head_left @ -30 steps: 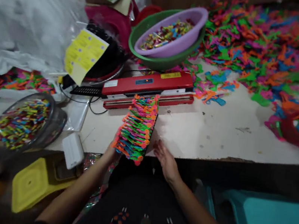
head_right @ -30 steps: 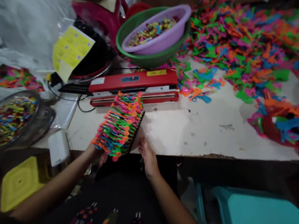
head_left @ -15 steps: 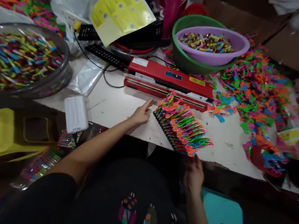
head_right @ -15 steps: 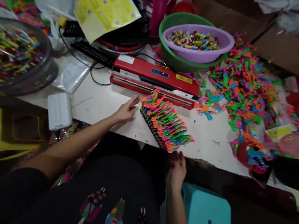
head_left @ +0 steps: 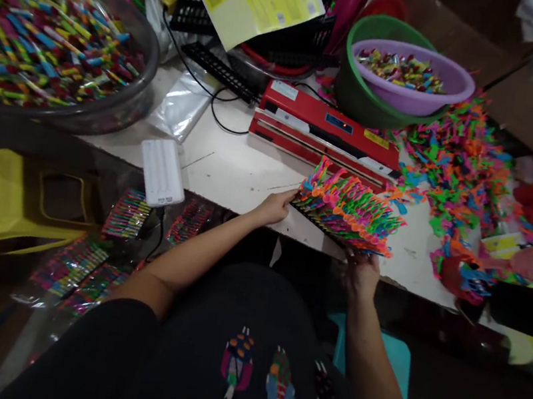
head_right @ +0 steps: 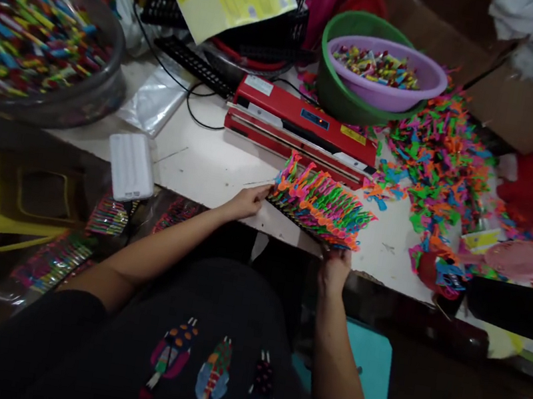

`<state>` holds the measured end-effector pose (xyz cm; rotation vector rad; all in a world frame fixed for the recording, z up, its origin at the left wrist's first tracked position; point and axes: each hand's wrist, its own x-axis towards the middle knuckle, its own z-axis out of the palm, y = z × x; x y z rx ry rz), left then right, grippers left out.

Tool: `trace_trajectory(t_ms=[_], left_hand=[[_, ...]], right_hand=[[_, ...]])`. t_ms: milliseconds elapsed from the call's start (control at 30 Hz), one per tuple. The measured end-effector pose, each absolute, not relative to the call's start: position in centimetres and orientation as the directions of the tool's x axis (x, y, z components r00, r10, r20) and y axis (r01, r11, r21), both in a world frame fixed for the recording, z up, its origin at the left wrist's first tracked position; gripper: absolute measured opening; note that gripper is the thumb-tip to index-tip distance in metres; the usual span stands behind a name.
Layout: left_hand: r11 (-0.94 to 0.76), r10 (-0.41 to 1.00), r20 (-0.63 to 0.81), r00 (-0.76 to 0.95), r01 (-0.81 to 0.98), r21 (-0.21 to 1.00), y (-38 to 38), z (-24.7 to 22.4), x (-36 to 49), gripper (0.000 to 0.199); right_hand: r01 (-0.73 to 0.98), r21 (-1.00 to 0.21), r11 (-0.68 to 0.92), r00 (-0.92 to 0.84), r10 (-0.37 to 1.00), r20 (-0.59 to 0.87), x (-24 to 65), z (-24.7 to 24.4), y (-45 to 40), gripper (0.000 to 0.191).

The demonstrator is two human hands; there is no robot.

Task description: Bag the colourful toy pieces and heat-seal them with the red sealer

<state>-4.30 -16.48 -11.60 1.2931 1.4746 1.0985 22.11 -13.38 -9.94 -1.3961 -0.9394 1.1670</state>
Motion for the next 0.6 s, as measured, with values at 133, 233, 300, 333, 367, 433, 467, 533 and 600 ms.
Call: trace_trajectory(t_ms=[133,233,300,333,367,433,467,533,600], left_hand=[[0.101,0.995,-0.092,-0.042,0.300,0.949,-16.9,-11.6,-4.0,0.069],[0.083,0.994,-0.101,0.036,0.341,0.936,-17.9,-11.2,-2.9,0.066],[0.061,0.989,-0.106,0.103,0.365,0.929,-18.8,-10.9,-1.7,0.065],[0.050,0.985,-0.109,0.137,0.377,0.925,-19.3,-10.7,-0.9,0.065],[0.034,0.979,-0.109,0.174,0.387,0.921,-19.8,-10.6,-0.1,0.065],[-0.003,0.965,-0.103,0.240,0.405,0.914,-20.6,-10.4,1.5,0.064],[-0.023,0.955,-0.100,0.280,0.405,0.914,-20.9,-10.3,2.1,0.064],[-0.087,0.929,-0.064,0.364,0.384,0.919,-21.2,-9.6,2.7,0.068],[-0.132,0.917,-0.048,0.396,0.415,0.900,-21.1,-8.2,1.7,0.066]], right_hand=[[0.026,-0.979,-0.201,0.271,0.944,-0.187,21.3,-11.0,-14.4,0.040],[0.070,-0.980,-0.184,0.226,0.960,-0.164,21.6,-10.9,-13.4,0.046],[0.057,-0.986,-0.158,0.317,0.939,-0.132,22.2,-10.3,-13.1,0.051],[0.067,-0.987,-0.143,0.395,0.913,-0.105,22.4,-10.0,-13.2,0.052],[0.093,-0.987,-0.131,0.458,0.886,-0.075,22.6,-9.8,-13.6,0.050],[0.227,-0.967,-0.115,0.470,0.882,0.005,22.5,-9.8,-14.8,0.043],[0.323,-0.939,-0.118,0.383,0.924,0.016,22.3,-10.0,-15.4,0.040],[0.464,-0.883,-0.068,0.223,0.974,0.043,21.7,-10.7,-16.3,0.044],[0.540,-0.841,-0.037,0.140,0.989,0.046,21.2,-11.2,-16.5,0.048]])
